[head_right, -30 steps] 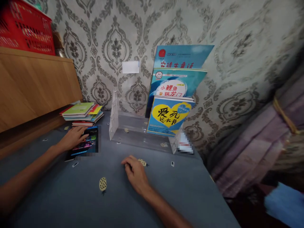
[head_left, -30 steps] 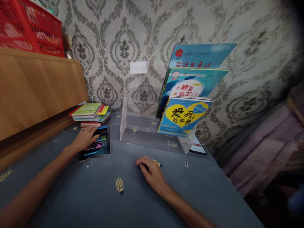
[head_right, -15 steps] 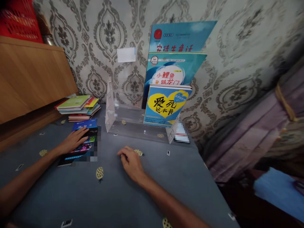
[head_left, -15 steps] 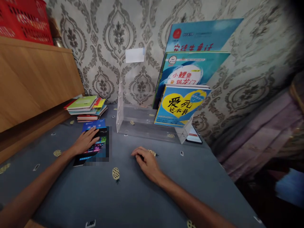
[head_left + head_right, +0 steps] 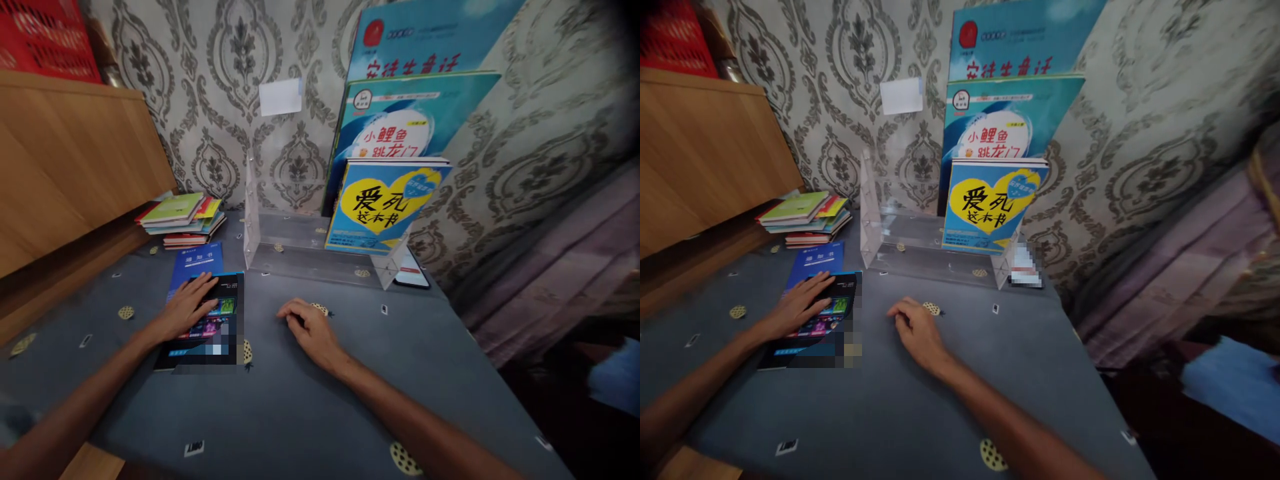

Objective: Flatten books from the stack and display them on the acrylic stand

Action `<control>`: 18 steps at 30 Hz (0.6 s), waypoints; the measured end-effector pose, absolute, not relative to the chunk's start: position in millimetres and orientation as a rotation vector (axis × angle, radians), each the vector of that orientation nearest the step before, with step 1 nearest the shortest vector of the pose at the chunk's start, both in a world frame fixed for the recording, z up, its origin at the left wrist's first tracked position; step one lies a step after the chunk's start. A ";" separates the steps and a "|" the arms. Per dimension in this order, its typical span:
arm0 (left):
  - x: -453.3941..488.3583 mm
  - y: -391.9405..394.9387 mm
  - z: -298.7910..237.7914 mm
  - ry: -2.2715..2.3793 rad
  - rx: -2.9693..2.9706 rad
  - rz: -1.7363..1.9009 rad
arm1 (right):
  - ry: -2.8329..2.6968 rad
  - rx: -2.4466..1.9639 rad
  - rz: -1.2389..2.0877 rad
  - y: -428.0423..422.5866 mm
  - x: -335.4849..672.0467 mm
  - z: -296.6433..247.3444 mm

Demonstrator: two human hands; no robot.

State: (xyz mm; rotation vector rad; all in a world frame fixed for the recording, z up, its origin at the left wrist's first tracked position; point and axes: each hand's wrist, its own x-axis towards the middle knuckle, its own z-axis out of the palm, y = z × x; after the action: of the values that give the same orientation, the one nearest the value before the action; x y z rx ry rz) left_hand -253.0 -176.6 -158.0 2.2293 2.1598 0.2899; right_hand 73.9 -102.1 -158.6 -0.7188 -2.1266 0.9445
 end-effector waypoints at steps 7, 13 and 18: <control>-289.0 -147.5 -133.5 2.637 1.742 0.312 | -2.149 -0.700 0.935 -101.2 75.0 -160.2; -307.6 -115.6 -118.0 2.802 1.446 0.121 | -2.153 -0.662 0.908 -100.7 74.7 -161.9; -325.4 -98.8 -118.8 2.748 1.262 0.223 | -2.144 -0.660 0.906 -99.4 74.2 -164.8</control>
State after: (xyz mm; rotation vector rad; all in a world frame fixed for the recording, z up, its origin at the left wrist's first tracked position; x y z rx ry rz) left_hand -325.4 -98.8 -118.8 1.2618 2.7479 0.2232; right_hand 74.2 -99.4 -164.8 -0.6597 -2.1442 0.9058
